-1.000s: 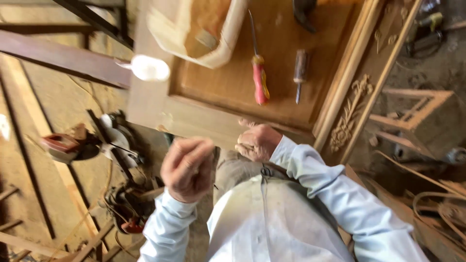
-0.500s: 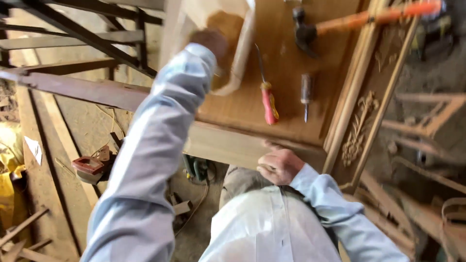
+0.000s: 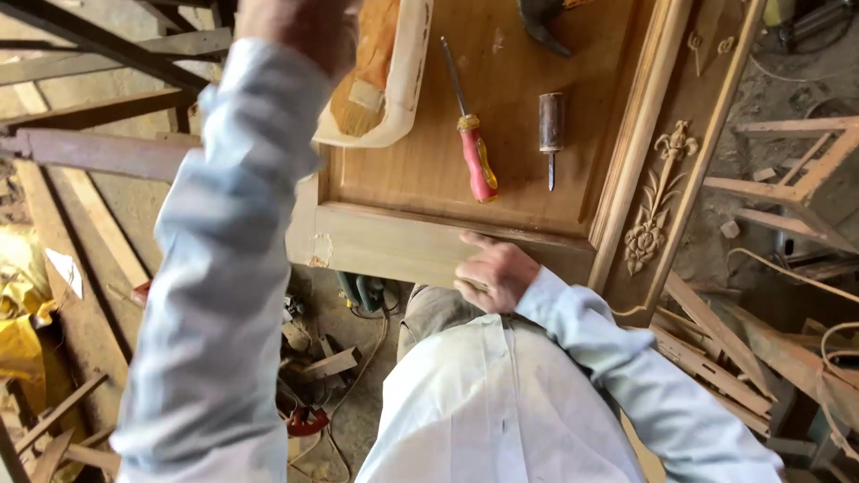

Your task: Applying glue to the joints and crevices of a wooden door panel using a squeeze bottle and smoothing it with fingers.

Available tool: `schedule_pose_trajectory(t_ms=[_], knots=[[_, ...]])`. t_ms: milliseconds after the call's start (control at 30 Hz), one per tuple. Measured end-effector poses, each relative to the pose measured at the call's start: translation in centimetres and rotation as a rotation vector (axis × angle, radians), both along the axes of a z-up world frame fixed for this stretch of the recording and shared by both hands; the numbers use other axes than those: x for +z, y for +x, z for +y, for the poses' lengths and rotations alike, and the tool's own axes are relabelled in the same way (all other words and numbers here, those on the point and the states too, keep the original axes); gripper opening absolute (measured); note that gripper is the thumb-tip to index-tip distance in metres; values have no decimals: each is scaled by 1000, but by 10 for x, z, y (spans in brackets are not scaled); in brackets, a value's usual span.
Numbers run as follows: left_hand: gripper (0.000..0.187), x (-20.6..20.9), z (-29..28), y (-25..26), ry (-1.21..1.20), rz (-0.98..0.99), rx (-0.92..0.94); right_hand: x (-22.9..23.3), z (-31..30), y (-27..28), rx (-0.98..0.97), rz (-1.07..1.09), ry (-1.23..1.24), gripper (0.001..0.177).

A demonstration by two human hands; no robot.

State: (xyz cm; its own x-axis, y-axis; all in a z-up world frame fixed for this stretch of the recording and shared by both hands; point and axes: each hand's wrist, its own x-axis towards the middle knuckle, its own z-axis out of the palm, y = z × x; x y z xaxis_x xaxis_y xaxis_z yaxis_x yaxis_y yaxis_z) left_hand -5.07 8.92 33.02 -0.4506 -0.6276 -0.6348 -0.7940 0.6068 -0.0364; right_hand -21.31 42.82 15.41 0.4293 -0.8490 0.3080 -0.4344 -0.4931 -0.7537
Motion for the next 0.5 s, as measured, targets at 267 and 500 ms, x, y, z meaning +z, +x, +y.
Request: schedule_pose_trajectory(t_ms=[267,500], knots=[[19,-32,222,55,-463,785,88,7,-1,-5,103,-4,65,10],[11,-202,308,27,-494,635,191,11,21,-43,142,2,78,18]])
